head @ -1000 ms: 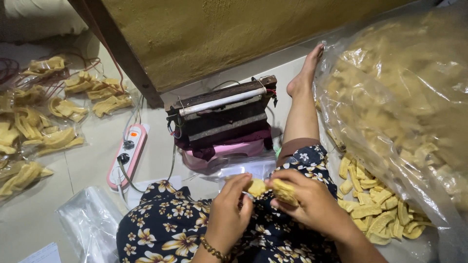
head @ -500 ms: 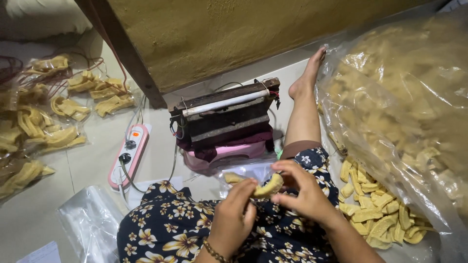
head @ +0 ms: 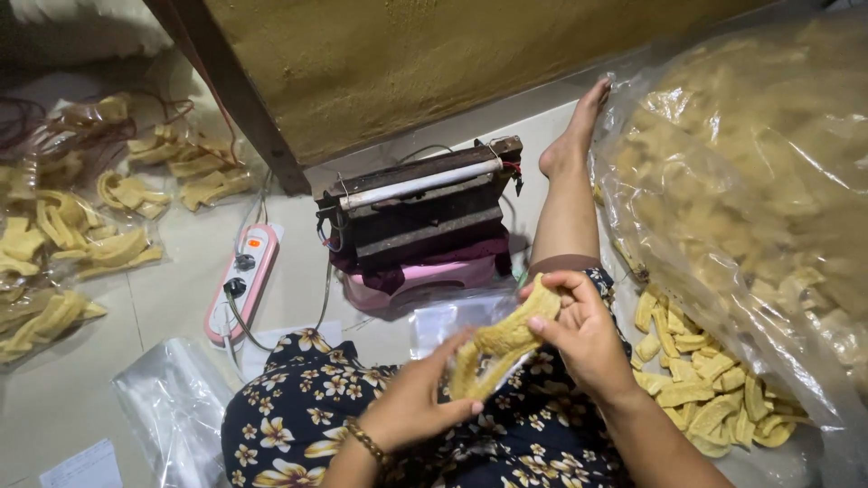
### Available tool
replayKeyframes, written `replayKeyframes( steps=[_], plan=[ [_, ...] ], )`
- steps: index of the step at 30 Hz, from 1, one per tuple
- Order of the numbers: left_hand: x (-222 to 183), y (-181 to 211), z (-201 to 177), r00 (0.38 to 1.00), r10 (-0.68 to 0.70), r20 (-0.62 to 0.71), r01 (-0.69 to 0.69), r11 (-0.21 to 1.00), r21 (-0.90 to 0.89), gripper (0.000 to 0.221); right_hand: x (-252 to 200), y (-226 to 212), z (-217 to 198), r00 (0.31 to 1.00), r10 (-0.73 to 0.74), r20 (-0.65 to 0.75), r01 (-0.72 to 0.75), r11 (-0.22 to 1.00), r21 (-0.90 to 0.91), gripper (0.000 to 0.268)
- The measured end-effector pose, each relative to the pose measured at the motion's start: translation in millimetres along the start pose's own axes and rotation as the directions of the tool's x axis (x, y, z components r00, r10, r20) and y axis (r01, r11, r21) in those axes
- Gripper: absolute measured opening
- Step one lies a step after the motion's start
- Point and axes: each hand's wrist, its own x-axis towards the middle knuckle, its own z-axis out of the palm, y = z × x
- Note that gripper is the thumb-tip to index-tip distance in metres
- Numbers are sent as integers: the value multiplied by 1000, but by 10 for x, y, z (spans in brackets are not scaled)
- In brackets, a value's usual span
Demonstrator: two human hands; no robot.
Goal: Manually packing small snack items into plastic bags from a large bulk supply on the floor.
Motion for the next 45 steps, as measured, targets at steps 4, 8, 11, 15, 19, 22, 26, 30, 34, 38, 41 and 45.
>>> replayKeyframes(
  steps=[4,8,11,15,19,22,26,30,34,38,41,45],
  plan=[
    [-21,-86,198,996,16,-86,-37,965,-258,65,24,69,-46,979,167,-121,-141,970,200,45],
    [2,-205,290,999,36,-14,-39,925,-379,67,41,235,-211,980,185,-77,-187,982,-11,23],
    [-27,-297,359,996,91,-6,-82,870,-485,67,17,152,-144,988,95,119,-39,914,-403,26],
    [-123,-266,388,988,117,100,-44,839,-543,83,-43,15,77,966,-25,256,204,683,-702,10],
    [21,-439,735,995,102,19,-78,860,-505,69,-179,273,220,976,-56,211,207,550,-809,11],
    [141,-717,1038,984,112,-136,-172,776,-606,40,-237,411,188,972,-41,230,217,523,-824,8],
    [145,-887,1333,976,178,-129,-220,771,-598,62,-432,249,114,967,7,256,152,790,-594,32],
    [299,-1174,1700,989,110,-99,-147,791,-593,69,-360,447,-563,968,-249,-20,237,940,-245,30],
    [333,-1164,1584,976,218,-3,-140,615,-776,83,-116,909,-2201,836,-216,-504,-2,918,-397,19],
    [404,-993,1384,981,177,-76,-169,602,-781,99,-286,1040,-2791,719,41,-694,-684,222,-695,28],
    [393,-717,1133,982,148,-121,-188,653,-733,113,-419,1177,-2819,649,156,-745,-753,-8,-658,52],
    [360,-587,887,983,116,-143,-184,688,-702,106,-452,1352,-3076,647,80,-758,-757,188,-626,44]
  ],
)
